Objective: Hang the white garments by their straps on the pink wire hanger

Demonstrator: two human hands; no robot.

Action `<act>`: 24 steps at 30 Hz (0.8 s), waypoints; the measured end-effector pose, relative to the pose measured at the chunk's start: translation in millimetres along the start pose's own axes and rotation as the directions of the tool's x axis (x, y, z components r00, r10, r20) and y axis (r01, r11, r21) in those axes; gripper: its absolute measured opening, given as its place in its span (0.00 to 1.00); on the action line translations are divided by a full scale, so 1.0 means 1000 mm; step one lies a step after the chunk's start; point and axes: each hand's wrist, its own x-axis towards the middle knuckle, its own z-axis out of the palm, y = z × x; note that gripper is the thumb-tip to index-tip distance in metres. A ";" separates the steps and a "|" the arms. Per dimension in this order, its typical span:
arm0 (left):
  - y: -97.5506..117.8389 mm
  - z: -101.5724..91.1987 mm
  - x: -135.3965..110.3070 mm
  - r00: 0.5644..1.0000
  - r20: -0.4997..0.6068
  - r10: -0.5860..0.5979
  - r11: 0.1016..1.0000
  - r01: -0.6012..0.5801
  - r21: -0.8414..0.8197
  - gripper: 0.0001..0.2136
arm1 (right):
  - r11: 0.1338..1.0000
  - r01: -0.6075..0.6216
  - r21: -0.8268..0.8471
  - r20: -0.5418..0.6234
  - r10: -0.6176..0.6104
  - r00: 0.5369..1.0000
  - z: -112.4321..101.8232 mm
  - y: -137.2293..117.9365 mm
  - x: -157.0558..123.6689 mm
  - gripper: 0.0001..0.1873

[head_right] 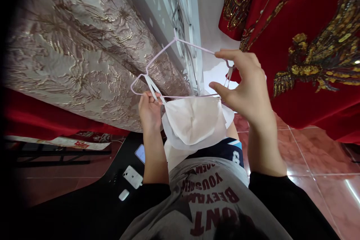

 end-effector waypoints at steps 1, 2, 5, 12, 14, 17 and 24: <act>0.000 0.000 -0.002 1.000 0.015 -0.003 1.000 0.003 0.004 0.17 | 0.999 0.043 -0.024 -0.062 -0.044 0.997 0.007 -0.002 -0.002 0.21; -0.001 0.000 -0.003 1.000 0.028 -0.007 1.000 0.007 0.013 0.17 | 0.995 0.102 -0.010 -0.149 -0.102 0.984 0.016 -0.001 -0.005 0.16; -0.006 -0.002 -0.009 0.999 0.043 0.005 0.999 -0.007 0.045 0.18 | 0.969 0.219 0.112 -0.194 -0.195 0.961 0.049 0.013 -0.017 0.07; -0.010 -0.019 -0.032 0.992 0.092 0.084 0.938 -0.110 0.328 0.16 | 0.993 0.089 0.079 0.303 -0.109 0.947 0.090 0.060 -0.032 0.17; 0.003 -0.019 -0.039 0.985 0.139 0.101 0.911 -0.148 0.384 0.15 | 0.994 0.064 0.092 0.257 -0.086 0.963 0.087 0.059 -0.033 0.12; 0.031 -0.007 -0.042 0.973 0.206 0.102 0.956 -0.153 0.251 0.14 | 0.989 0.040 0.143 0.236 -0.073 0.969 0.082 0.052 -0.038 0.11; 0.046 0.008 -0.026 0.863 0.121 0.490 0.840 -0.505 0.199 0.25 | 0.981 -0.003 0.195 0.183 -0.034 0.983 0.083 0.037 -0.056 0.09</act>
